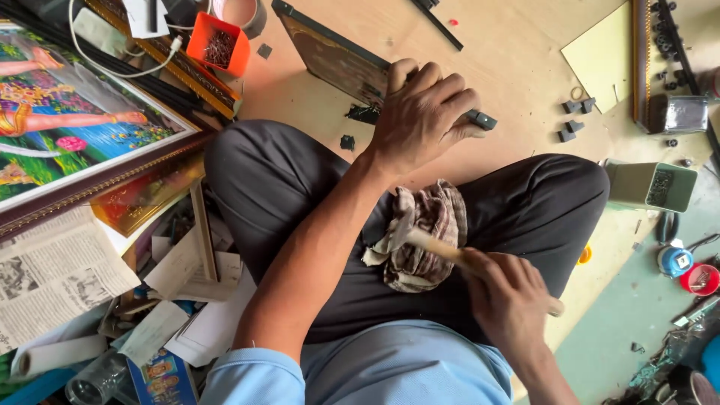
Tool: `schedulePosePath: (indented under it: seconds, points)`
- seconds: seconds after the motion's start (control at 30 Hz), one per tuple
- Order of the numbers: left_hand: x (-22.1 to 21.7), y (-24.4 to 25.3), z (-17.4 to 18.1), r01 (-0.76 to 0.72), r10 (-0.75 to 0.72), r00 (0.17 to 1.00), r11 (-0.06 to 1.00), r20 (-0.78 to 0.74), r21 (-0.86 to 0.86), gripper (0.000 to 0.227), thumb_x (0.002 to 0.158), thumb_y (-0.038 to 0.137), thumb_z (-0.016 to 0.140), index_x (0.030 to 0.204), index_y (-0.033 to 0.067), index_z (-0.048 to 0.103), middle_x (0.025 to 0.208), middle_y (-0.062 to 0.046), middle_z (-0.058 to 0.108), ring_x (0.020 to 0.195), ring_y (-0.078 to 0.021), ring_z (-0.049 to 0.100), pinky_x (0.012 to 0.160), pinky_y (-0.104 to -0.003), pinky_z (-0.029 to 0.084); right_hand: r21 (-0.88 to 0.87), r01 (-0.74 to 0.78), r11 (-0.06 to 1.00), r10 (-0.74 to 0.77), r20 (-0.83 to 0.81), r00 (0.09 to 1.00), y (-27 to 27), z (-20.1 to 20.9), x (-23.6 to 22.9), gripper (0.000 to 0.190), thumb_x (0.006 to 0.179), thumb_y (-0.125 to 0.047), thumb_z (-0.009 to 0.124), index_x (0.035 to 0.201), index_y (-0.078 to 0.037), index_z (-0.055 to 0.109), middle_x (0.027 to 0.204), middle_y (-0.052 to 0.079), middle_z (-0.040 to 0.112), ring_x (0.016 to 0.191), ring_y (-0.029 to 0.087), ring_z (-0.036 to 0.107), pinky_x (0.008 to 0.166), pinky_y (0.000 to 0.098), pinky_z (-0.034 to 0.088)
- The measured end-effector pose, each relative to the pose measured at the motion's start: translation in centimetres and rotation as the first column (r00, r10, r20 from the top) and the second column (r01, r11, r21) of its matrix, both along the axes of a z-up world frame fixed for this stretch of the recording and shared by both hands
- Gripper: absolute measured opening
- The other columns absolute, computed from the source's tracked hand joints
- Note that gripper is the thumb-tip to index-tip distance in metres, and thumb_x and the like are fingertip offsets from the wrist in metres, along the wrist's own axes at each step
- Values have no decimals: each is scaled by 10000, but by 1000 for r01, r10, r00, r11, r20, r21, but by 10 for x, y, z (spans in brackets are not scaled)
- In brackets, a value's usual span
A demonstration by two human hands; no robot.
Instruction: Assembling a religious picture frame by attaching a backboard and securing it with small clips using a hammer.
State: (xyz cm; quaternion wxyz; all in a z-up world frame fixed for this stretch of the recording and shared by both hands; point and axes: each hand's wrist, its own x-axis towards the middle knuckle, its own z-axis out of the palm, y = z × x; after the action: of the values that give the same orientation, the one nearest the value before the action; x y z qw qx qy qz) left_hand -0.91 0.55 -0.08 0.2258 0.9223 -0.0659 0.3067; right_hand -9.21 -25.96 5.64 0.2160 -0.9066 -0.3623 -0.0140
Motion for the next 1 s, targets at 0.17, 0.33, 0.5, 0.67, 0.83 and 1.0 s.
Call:
schedulePosePath:
  seconds: [0.17, 0.33, 0.5, 0.67, 0.83, 1.0]
  points:
    - [1, -1, -2, 0, -1, 1000, 1000, 31, 27, 355, 896, 539, 744, 996, 210, 655, 950, 77, 607, 951, -162, 527, 972, -409, 336, 7, -58, 998, 58, -60, 996, -17, -6, 27, 286, 742, -71, 802, 1022, -109, 756, 967, 45, 721, 858, 255, 651, 777, 376, 497]
    - [-1, -3, -9, -20, 18, 998, 999, 58, 38, 364, 896, 548, 744, 1008, 210, 667, 966, 87, 617, 976, -154, 541, 999, -406, 341, 170, 231, 958, -225, -55, 973, -69, -28, 116, 173, 1027, 12, 714, 1191, -32, 745, 1070, 100, 755, 828, 161, 709, 762, 278, 552]
    - [3, -4, -14, -24, 22, 998, 999, 59, 29, 382, 884, 549, 753, 1005, 197, 665, 969, 81, 615, 979, -149, 541, 1011, -415, 337, 4, 311, 950, -300, 268, 915, -175, -132, 220, 164, 993, -44, 661, 1102, -69, 780, 1011, 102, 771, 872, 190, 752, 808, 302, 581]
    - [-2, -2, -5, -23, 22, 999, 999, 33, 26, 395, 875, 545, 764, 1013, 192, 654, 992, 74, 606, 1006, -159, 538, 1030, -416, 332, -151, 478, 865, -381, 419, 824, -230, -182, 262, 253, 878, -28, 634, 1014, -123, 825, 905, 97, 757, 774, 223, 730, 801, 343, 590]
    - [0, -5, -8, -29, 28, 999, 999, 40, 23, 398, 878, 561, 757, 1006, 200, 651, 981, 82, 602, 1009, -158, 535, 1054, -423, 329, -26, 566, 824, -545, 236, 805, -253, -191, 283, 132, 981, -70, 632, 1046, -46, 745, 935, 83, 781, 808, 215, 736, 697, 365, 568]
    - [1, -5, -8, -46, 44, 998, 999, 50, 25, 384, 889, 562, 745, 1001, 206, 655, 970, 87, 603, 998, -149, 534, 1051, -423, 330, -167, 643, 747, -648, 30, 761, -283, -195, 290, 197, 989, -156, 668, 1136, -58, 755, 926, 114, 745, 783, 248, 701, 682, 422, 547]
